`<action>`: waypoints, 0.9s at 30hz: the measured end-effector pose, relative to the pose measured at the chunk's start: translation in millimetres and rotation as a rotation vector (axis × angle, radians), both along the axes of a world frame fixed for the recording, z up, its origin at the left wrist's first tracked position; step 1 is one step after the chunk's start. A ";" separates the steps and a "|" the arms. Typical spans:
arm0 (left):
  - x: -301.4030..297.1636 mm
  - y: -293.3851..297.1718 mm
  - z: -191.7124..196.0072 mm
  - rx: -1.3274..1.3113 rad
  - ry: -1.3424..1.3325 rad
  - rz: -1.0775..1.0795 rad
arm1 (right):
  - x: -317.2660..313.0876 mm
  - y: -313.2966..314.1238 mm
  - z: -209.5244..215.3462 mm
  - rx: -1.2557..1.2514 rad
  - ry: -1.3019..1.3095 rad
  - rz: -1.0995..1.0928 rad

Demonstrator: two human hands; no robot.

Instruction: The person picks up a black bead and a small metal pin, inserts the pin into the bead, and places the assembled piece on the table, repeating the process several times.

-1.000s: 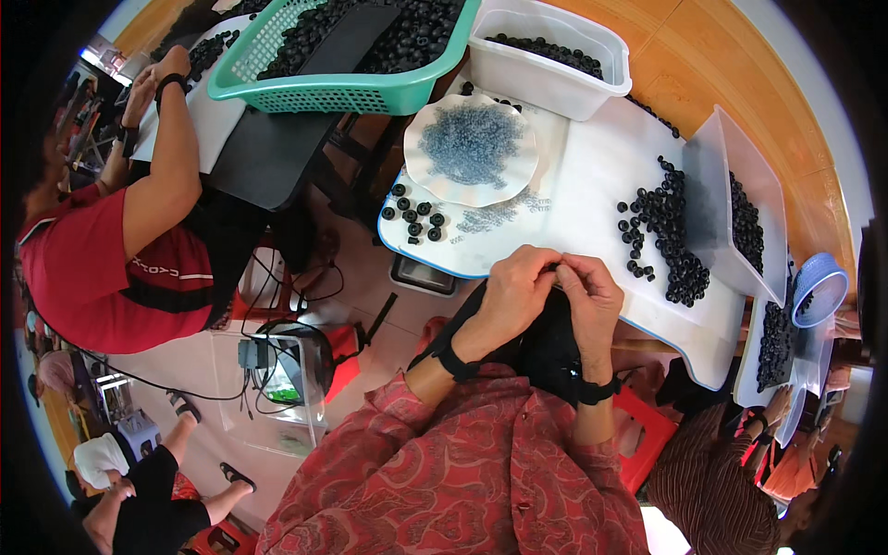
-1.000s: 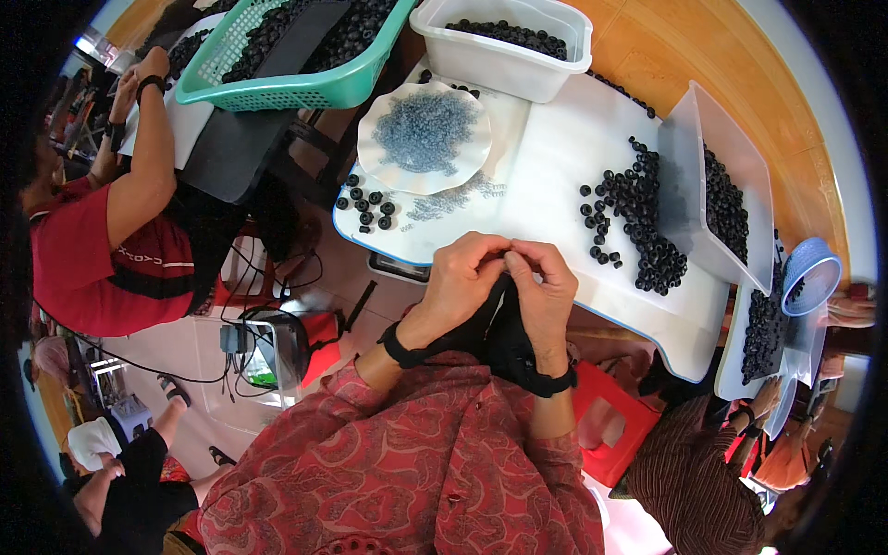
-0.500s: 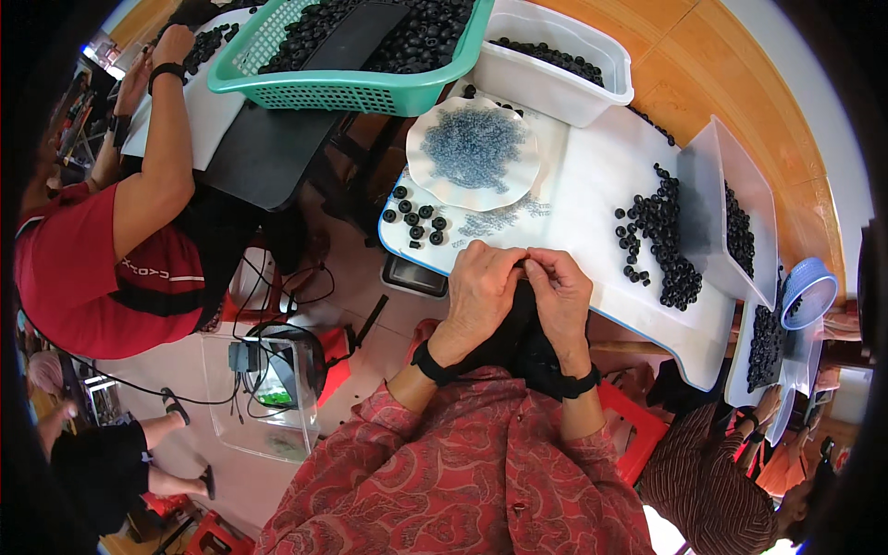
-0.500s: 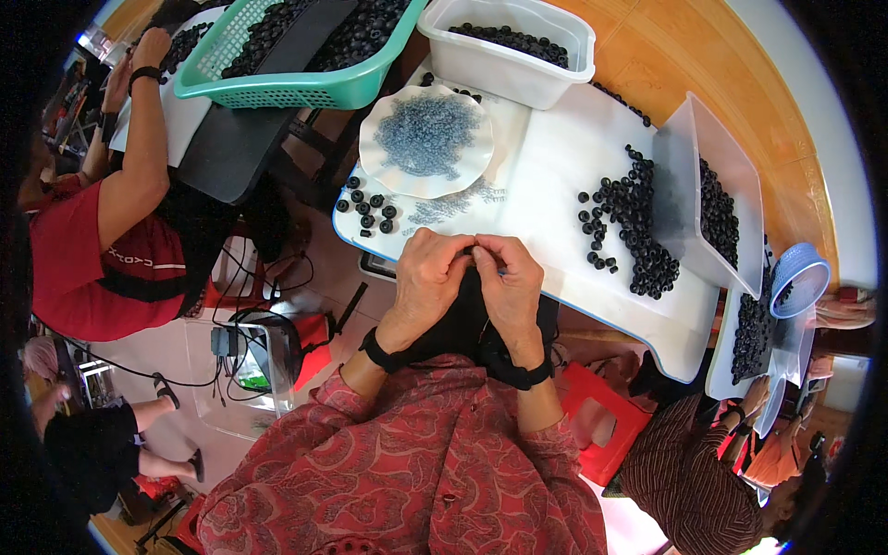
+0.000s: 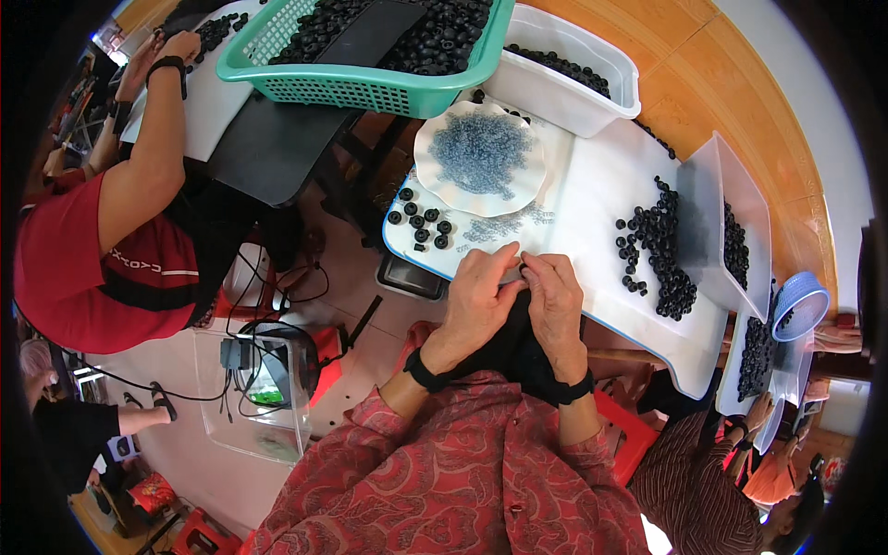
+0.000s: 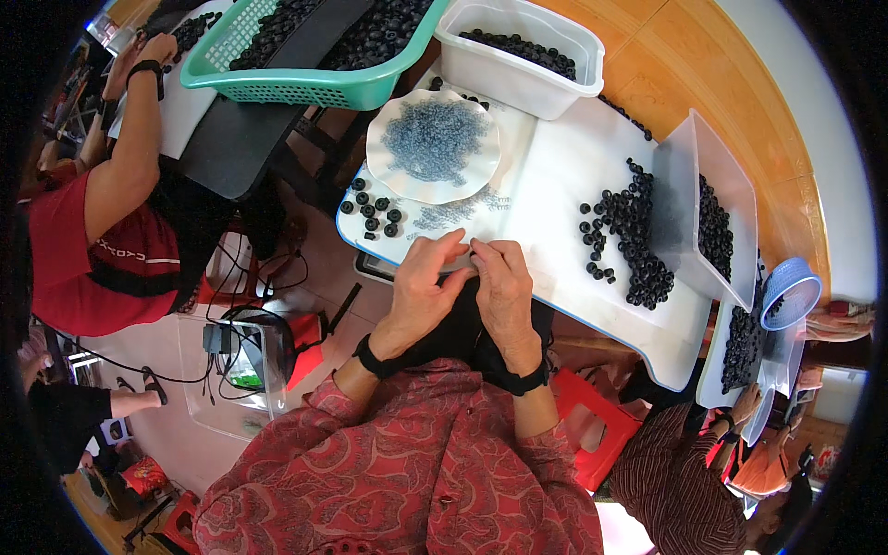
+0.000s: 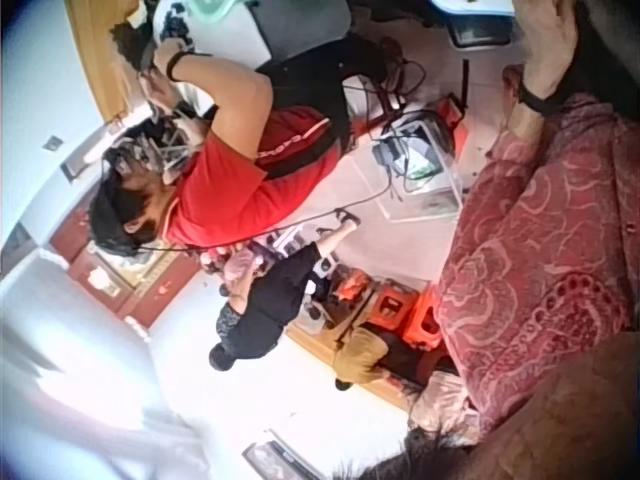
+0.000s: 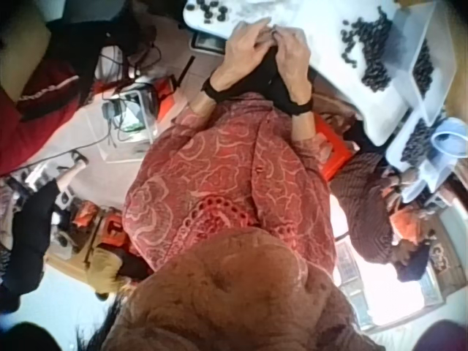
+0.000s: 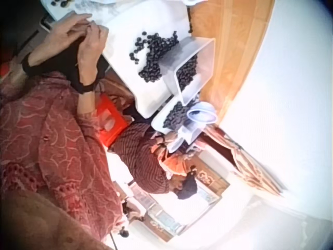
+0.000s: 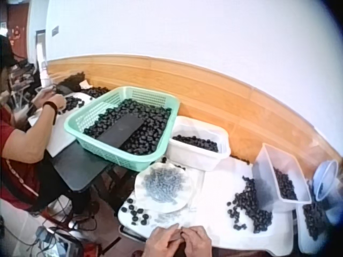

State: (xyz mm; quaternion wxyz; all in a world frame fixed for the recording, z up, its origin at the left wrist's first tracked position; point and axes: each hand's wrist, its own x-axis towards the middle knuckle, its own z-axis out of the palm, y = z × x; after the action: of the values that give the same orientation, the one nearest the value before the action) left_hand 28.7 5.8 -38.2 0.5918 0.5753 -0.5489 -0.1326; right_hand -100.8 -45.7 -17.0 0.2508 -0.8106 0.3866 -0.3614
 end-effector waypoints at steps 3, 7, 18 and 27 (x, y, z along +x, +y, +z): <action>2.3 13.0 11.3 0.051 0.234 0.012 | -2.6 1.0 4.7 -0.025 0.016 0.029; 11.4 17.6 9.9 0.032 0.157 0.080 | -3.1 2.6 10.3 0.009 0.050 0.013; 13.6 16.9 7.8 0.082 0.192 0.061 | 9.8 -6.8 2.9 -0.146 0.050 -0.048; 16.9 17.1 4.0 0.124 0.178 0.054 | 15.0 -4.0 18.9 -0.122 -0.034 -0.072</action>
State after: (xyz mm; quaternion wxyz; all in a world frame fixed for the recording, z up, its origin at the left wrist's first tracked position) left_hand 45.6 22.9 -34.2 0.6046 0.6114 -0.4692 -0.2010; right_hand -85.8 -49.7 1.8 0.1946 -0.8037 0.3883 -0.4068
